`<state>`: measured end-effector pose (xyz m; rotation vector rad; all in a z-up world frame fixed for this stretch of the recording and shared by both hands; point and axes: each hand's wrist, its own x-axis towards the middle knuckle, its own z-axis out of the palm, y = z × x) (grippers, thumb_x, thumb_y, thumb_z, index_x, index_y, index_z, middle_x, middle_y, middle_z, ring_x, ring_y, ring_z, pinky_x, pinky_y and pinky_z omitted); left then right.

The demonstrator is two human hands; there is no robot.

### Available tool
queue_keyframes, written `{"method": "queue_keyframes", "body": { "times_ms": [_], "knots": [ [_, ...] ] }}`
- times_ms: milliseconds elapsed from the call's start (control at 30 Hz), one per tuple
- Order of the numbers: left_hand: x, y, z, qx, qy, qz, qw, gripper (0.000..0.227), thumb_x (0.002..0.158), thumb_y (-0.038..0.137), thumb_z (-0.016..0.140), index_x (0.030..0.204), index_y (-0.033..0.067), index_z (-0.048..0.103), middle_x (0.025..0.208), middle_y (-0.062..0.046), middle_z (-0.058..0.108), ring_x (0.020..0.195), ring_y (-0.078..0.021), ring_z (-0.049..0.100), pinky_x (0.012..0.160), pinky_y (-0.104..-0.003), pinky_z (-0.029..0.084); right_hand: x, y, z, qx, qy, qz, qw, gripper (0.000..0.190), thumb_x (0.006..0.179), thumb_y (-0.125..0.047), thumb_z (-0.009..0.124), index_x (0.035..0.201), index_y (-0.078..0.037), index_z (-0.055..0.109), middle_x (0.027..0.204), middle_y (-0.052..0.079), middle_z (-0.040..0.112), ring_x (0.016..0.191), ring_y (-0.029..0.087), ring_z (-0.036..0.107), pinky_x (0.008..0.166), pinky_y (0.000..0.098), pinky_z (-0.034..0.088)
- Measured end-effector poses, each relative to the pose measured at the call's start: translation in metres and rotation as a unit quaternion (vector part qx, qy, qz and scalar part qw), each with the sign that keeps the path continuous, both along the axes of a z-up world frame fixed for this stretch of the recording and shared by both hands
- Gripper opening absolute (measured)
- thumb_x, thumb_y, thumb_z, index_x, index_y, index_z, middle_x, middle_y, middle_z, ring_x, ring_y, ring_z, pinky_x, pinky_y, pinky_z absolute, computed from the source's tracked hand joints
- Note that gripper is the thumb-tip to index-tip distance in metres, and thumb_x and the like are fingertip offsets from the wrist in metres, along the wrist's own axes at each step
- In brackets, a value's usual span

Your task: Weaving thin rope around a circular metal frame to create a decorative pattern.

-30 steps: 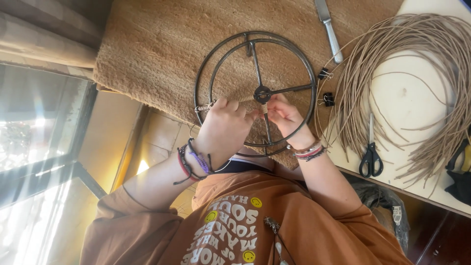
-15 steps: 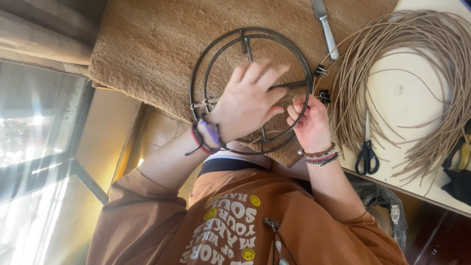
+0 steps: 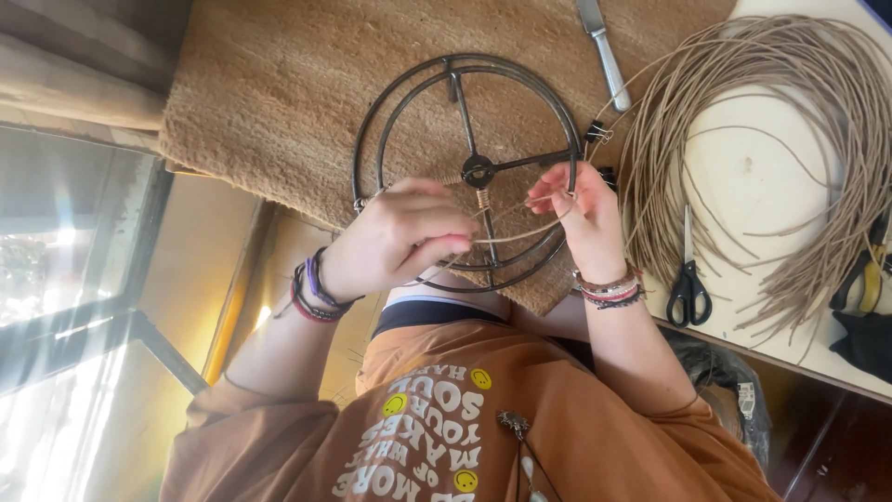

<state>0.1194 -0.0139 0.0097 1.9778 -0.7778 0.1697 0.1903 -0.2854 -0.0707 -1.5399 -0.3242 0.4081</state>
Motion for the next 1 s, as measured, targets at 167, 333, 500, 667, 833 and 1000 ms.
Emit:
{"method": "queue_keyframes", "body": {
  "times_ms": [167, 333, 500, 667, 833, 1000],
  "knots": [
    [-0.011, 0.004, -0.034, -0.026, -0.026, 0.06, 0.997, 0.026, 0.107, 0.024, 0.051, 0.094, 0.0069, 0.065, 0.098, -0.005, 0.073, 0.085, -0.0245, 0.07, 0.096, -0.042, 0.044, -0.005, -0.011, -0.002, -0.063, -0.168, -0.056, 0.982, 0.039, 0.098, -0.012, 0.067, 0.131, -0.003, 0.048, 0.117, 0.011, 0.054, 0.101, 0.021, 0.061, 0.084, 0.0299, 0.057],
    [-0.009, 0.0, -0.026, -0.02, -0.05, 0.052, 0.997, 0.029, 0.108, 0.025, 0.049, 0.09, 0.0074, 0.062, 0.082, -0.005, 0.064, 0.072, -0.0244, 0.062, 0.085, -0.039, 0.044, -0.012, -0.007, 0.051, -0.234, -0.466, 0.064, 0.851, 0.051, 0.1, -0.046, 0.06, 0.127, -0.003, 0.065, 0.14, 0.021, 0.048, 0.134, 0.038, 0.047, 0.117, 0.0545, 0.039],
    [-0.008, 0.0, -0.024, -0.072, -0.03, 0.047, 0.996, 0.032, 0.109, 0.023, 0.045, 0.086, 0.0046, 0.057, 0.082, -0.007, 0.059, 0.082, -0.0273, 0.065, 0.081, -0.04, 0.046, 0.002, -0.073, 0.025, 0.131, -0.237, 0.108, 0.957, 0.039, 0.108, -0.038, 0.052, 0.079, -0.017, 0.066, 0.08, 0.0, 0.07, 0.073, 0.014, 0.069, 0.119, 0.0423, 0.039],
    [-0.009, -0.001, -0.02, -0.116, -0.017, 0.038, 0.992, 0.033, 0.109, 0.021, 0.045, 0.086, 0.0008, 0.055, 0.081, -0.011, 0.056, 0.077, -0.0312, 0.061, 0.074, -0.041, 0.049, 0.005, -0.196, -0.001, -0.061, -0.371, -0.113, 0.92, 0.04, 0.114, -0.005, 0.049, 0.075, -0.005, 0.056, 0.065, 0.004, 0.046, 0.064, 0.018, 0.052, 0.083, 0.0363, 0.054],
    [-0.012, 0.002, -0.02, -0.177, 0.022, 0.026, 0.984, 0.04, 0.109, 0.02, 0.042, 0.075, 0.0008, 0.048, 0.073, -0.01, 0.051, 0.072, -0.0286, 0.056, 0.07, -0.038, 0.047, -0.009, -0.151, 0.073, -0.458, 0.067, 0.101, 0.881, 0.03, 0.101, -0.015, 0.056, 0.124, -0.012, 0.076, 0.088, 0.009, 0.081, 0.05, 0.015, 0.067, 0.065, 0.0281, 0.064],
    [-0.01, 0.003, -0.024, -0.157, 0.006, 0.008, 0.988, 0.043, 0.106, 0.016, 0.041, 0.066, 0.0071, 0.028, 0.064, -0.007, 0.036, 0.061, -0.0253, 0.04, 0.061, -0.037, 0.038, 0.005, -0.096, 0.058, -0.342, -0.248, 0.148, 0.894, 0.035, 0.095, -0.019, 0.07, 0.129, -0.01, 0.068, 0.108, 0.007, 0.061, 0.087, 0.014, 0.06, 0.083, 0.0303, 0.052]
  ]
}}
